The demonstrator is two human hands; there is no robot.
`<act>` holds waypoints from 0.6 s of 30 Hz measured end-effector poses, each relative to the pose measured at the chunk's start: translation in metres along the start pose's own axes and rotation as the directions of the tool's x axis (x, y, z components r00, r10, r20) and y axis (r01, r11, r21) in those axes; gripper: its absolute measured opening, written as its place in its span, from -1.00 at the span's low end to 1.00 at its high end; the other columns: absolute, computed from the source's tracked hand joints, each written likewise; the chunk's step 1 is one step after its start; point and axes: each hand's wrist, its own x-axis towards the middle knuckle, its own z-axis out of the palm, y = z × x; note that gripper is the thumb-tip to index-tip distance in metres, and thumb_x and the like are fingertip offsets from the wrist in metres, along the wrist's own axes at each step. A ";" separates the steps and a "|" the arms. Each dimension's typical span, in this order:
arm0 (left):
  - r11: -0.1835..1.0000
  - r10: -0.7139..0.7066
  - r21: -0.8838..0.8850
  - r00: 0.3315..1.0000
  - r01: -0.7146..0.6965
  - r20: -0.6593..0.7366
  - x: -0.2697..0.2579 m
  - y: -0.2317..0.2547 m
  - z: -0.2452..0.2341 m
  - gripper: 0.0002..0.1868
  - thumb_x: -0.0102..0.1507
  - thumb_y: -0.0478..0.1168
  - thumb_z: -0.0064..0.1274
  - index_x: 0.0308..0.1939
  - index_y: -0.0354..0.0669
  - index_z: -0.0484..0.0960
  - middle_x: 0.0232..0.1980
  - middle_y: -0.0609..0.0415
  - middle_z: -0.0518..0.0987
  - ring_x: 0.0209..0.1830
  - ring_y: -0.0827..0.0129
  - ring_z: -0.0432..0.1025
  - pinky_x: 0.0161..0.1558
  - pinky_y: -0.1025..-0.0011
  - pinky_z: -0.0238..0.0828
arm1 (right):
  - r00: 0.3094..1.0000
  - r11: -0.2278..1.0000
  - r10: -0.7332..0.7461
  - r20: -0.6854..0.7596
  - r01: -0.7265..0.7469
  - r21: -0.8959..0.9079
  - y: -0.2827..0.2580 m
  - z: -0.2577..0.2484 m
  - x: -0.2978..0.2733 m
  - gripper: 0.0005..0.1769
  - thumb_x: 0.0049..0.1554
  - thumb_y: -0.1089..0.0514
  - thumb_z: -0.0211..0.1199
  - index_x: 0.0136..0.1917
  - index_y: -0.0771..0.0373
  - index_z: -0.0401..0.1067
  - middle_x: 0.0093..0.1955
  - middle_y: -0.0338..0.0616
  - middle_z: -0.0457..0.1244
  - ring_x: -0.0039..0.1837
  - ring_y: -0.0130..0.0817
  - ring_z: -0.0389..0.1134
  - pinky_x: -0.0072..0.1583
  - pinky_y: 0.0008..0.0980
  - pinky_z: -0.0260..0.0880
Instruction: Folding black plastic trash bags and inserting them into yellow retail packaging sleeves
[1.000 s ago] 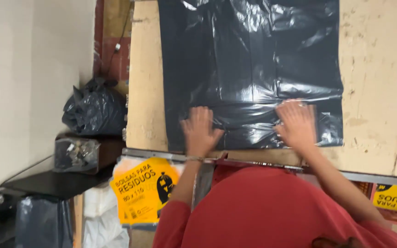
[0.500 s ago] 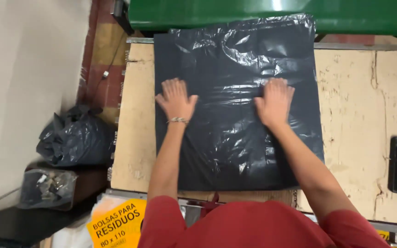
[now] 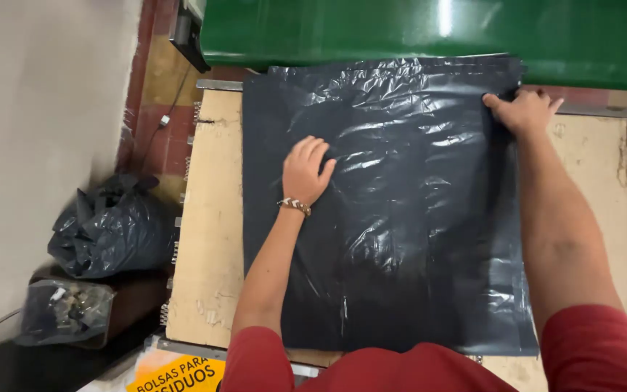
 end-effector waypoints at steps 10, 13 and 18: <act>-0.212 -0.397 -0.651 0.545 0.729 0.739 0.040 -0.097 0.006 -0.23 0.21 0.26 -0.41 0.32 -0.12 0.42 0.33 -0.04 0.54 0.18 0.17 0.52 0.00 0.36 0.24 | 0.933 0.526 -0.269 -0.238 0.349 0.776 0.014 -0.074 -0.098 -0.69 0.14 0.31 0.46 0.15 0.16 0.52 0.12 -0.27 0.32 0.29 -0.31 0.29 0.36 -0.13 0.14; -0.528 -0.407 -0.478 0.285 0.702 0.868 0.038 -0.102 -0.065 0.19 -0.10 0.65 -0.50 0.36 0.01 0.46 0.52 -0.08 0.40 0.52 0.05 0.29 0.42 -0.06 0.14 | 0.818 0.555 -0.461 -0.343 0.568 0.608 0.036 -0.069 -0.146 -0.75 0.21 0.43 0.29 0.11 0.18 0.52 0.26 -0.01 0.37 0.62 0.08 0.28 0.67 0.15 0.07; -0.525 -0.300 -0.524 0.431 0.670 0.851 -0.018 -0.183 -0.014 -0.04 0.25 0.52 -0.45 0.00 -0.27 0.68 -0.19 -0.19 0.71 -0.24 -0.03 0.61 -0.24 0.15 0.58 | 0.793 0.566 -0.451 -0.411 0.609 0.556 0.050 -0.034 -0.168 -0.88 0.33 0.30 0.29 0.10 0.14 0.56 0.39 0.06 0.33 0.67 0.23 0.14 0.63 0.11 0.13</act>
